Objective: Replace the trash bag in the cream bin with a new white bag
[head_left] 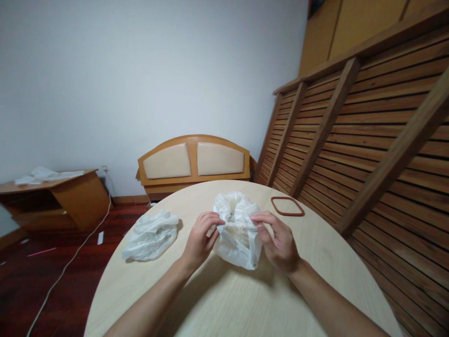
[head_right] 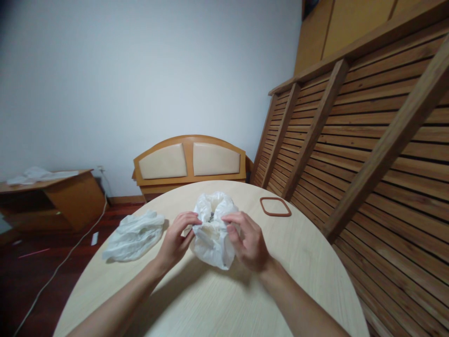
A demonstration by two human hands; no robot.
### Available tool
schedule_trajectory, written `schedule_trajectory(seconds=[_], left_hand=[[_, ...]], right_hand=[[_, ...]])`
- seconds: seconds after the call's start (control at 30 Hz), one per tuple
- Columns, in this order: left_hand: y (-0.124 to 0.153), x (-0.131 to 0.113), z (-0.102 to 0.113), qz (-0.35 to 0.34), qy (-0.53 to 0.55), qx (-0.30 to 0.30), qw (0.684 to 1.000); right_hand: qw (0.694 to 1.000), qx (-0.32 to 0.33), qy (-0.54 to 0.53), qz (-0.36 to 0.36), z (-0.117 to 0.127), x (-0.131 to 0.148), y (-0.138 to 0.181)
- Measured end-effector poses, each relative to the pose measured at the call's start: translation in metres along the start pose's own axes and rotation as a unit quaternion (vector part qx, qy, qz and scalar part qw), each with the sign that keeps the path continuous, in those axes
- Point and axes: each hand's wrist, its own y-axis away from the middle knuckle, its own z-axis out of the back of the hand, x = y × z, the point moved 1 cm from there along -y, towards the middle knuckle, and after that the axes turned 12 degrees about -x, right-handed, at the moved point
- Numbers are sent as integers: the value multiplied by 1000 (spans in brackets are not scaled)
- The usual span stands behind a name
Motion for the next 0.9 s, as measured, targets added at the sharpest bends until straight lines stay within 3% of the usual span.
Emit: schedule_trajectory(seconds=[0.1, 0.17, 0.23, 0.33, 0.4, 0.47, 0.53, 0.73, 0.9], left_hand=[[0, -1, 1, -5, 6, -2, 1000], [-1, -2, 1, -14, 8, -2, 1000], [-1, -3, 1, -26, 6, -2, 1000], [-1, -5, 0, -53, 1, -10, 999], [-1, -7, -2, -74, -3, -15, 997], [1, -8, -3, -88, -6, -15, 996], [2, -8, -4, -94, -10, -11, 995], [5, -11, -4, -123, -27, 8, 992], [5, -11, -4, -144, -34, 26, 989]], right_hand=[[983, -100, -11, -152, 10, -21, -5], [964, -122, 12, -237, 18, -40, -10], [938, -60, 31, -340, 23, -60, -11], [848, 67, 14, -525, 26, -83, -4], [794, 109, -10, -598, 27, -90, 3], [770, 123, -45, -625, 26, -89, 6], [768, 122, -86, -623, 26, -83, 5], [831, 75, -134, -534, 27, -64, -8], [863, 45, -134, -486, 27, -64, -13]])
